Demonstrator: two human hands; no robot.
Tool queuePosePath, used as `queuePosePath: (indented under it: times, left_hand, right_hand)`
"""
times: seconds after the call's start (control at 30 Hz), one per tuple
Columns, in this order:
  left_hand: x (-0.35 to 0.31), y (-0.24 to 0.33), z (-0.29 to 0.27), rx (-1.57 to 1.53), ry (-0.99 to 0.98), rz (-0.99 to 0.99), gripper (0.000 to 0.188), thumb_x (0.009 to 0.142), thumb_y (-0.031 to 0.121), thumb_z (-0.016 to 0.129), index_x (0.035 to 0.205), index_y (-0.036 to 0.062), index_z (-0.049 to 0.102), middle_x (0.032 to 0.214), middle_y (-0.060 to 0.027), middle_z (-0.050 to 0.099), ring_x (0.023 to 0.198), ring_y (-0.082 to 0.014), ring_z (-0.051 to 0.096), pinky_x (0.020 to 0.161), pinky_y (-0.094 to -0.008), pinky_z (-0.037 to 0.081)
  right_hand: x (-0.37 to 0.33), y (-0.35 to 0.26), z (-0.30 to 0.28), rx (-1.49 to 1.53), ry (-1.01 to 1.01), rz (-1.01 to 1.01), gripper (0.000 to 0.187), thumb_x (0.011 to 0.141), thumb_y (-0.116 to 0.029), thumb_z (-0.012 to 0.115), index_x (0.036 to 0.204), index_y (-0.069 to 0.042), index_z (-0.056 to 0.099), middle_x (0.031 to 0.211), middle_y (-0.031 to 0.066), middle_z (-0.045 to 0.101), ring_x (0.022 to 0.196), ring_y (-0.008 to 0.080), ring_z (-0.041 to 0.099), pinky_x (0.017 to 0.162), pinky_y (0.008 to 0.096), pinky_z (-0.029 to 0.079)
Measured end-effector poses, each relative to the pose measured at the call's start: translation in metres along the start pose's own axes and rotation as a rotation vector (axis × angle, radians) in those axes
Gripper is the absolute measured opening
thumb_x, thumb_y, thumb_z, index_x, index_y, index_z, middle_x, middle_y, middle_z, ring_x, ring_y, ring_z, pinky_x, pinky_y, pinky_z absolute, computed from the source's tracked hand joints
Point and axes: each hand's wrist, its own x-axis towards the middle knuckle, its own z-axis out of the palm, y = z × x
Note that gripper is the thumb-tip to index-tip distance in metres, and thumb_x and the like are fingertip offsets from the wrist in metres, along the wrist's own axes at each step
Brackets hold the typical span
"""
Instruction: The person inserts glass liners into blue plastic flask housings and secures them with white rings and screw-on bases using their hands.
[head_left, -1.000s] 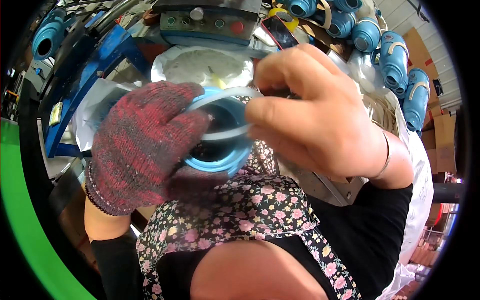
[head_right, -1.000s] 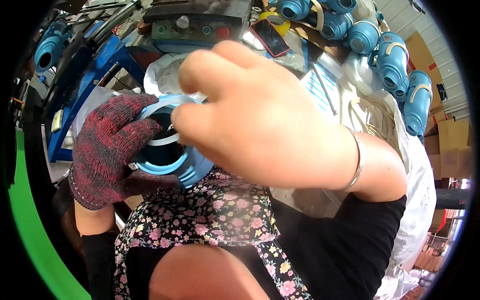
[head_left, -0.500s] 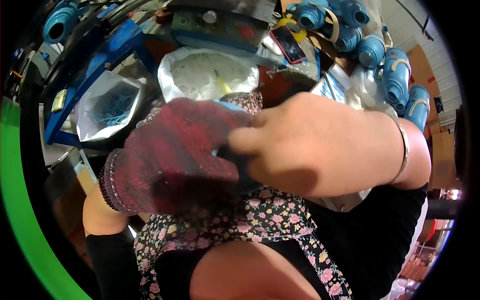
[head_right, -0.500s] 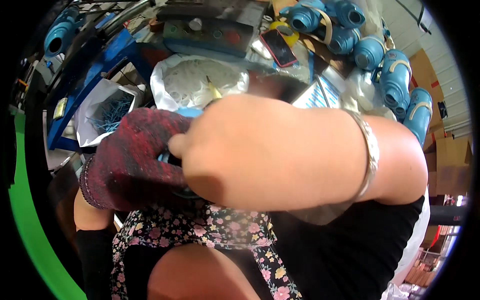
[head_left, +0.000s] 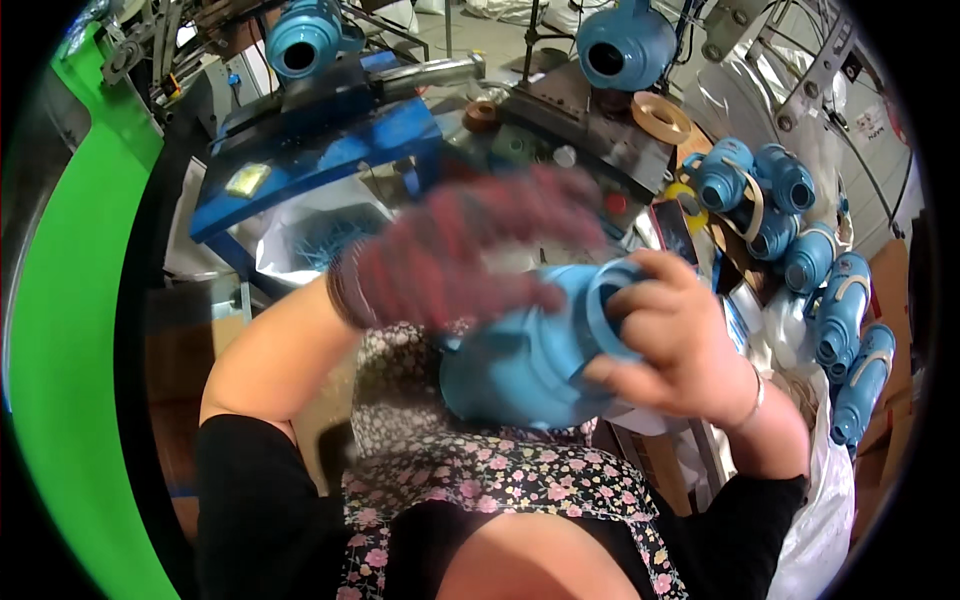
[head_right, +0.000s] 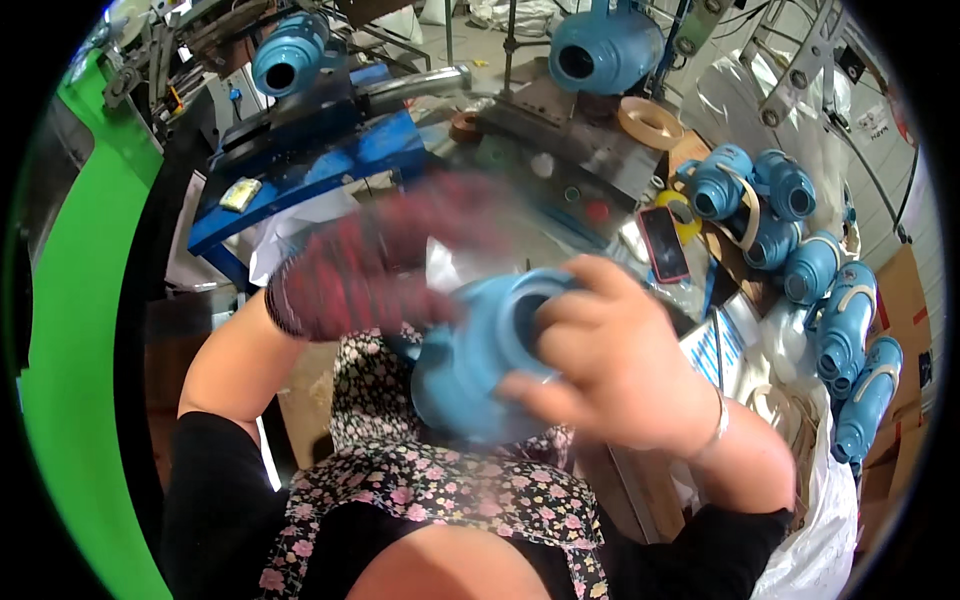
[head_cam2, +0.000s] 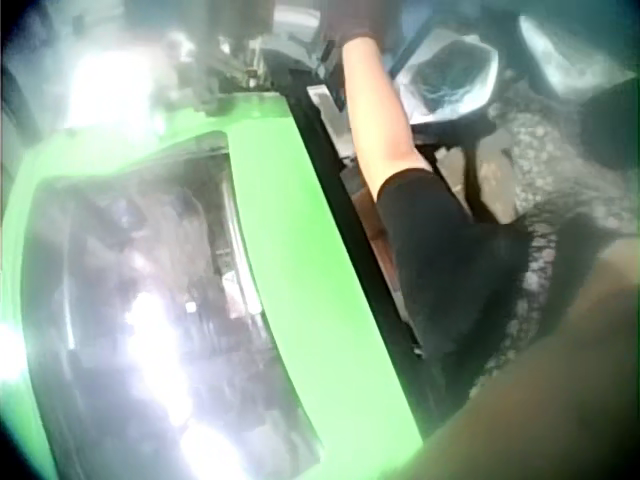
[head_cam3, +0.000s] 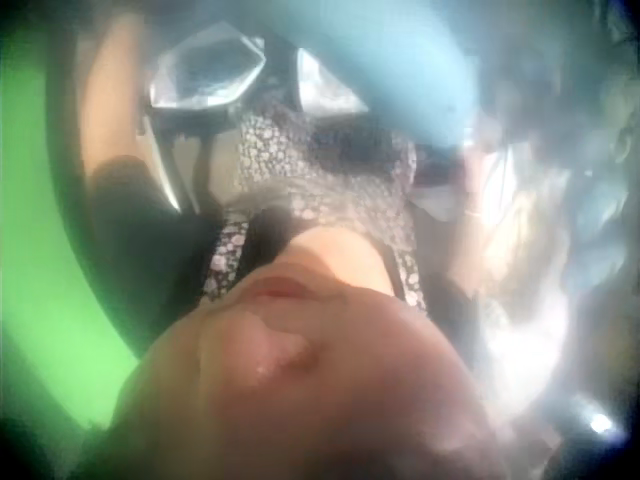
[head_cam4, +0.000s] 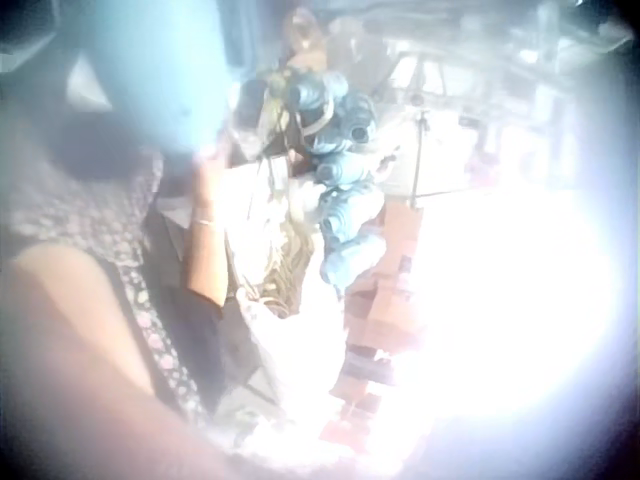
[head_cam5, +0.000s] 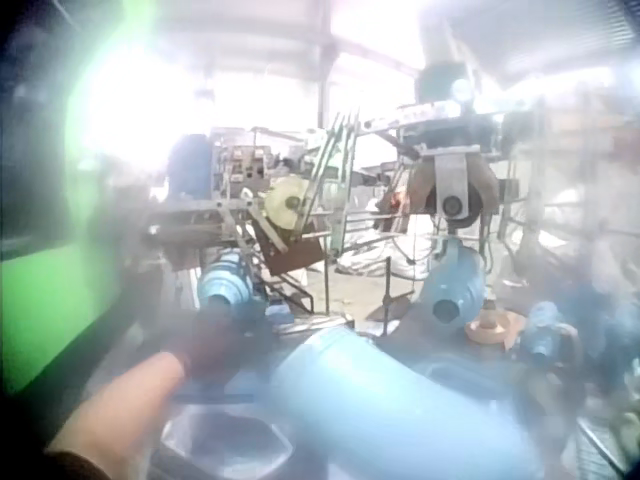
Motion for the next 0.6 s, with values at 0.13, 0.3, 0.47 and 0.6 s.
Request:
queuePosePath:
  times: [0.13,0.3,0.47,0.6]
  left_hand:
    - [-0.038,-0.089,-0.097,0.178,0.521,-0.336,0.049,0.084,0.013,0.070,0.129,0.0065,0.053,0.119,-0.0099,0.060,0.107,-0.0195,0.058,0.091,-0.0339,0.049]
    - [-0.053,-0.133,-0.235,1.219,0.438,-0.711,0.057,0.088,0.036,0.060,0.137,0.0109,0.045,0.141,-0.0159,0.046,0.128,-0.0342,0.046,0.106,-0.0395,0.037]
    - [-0.064,-0.159,-0.236,1.422,0.401,-0.947,0.044,0.087,0.034,0.061,0.122,0.0102,0.051,0.118,-0.0141,0.060,0.104,-0.0325,0.061,0.091,-0.0433,0.046]
    - [-0.145,-0.084,-0.172,1.376,0.654,-0.272,0.032,0.081,0.020,0.070,0.110,0.0083,0.061,0.104,-0.0126,0.064,0.086,-0.0333,0.060,0.078,-0.0416,0.045]
  right_hand:
    - [-0.061,0.050,0.032,0.734,1.085,0.603,0.028,0.082,-0.023,0.069,0.097,-0.002,0.056,0.121,0.0141,0.056,0.105,0.0259,0.058,0.095,0.0419,0.047]
    - [-0.082,0.052,0.107,1.515,0.877,0.846,0.051,0.081,-0.029,0.069,0.121,-0.007,0.048,0.123,0.0109,0.055,0.107,0.0247,0.058,0.087,0.0404,0.050]
    - [-0.007,0.074,0.137,1.758,0.562,0.841,0.068,0.078,-0.038,0.070,0.134,-0.011,0.042,0.117,0.0078,0.059,0.101,0.0232,0.061,0.074,0.0388,0.056]
    - [0.027,0.104,0.109,1.437,0.617,0.849,0.069,0.080,-0.035,0.067,0.138,-0.009,0.040,0.118,0.0094,0.058,0.098,0.0217,0.061,0.074,0.0378,0.055]
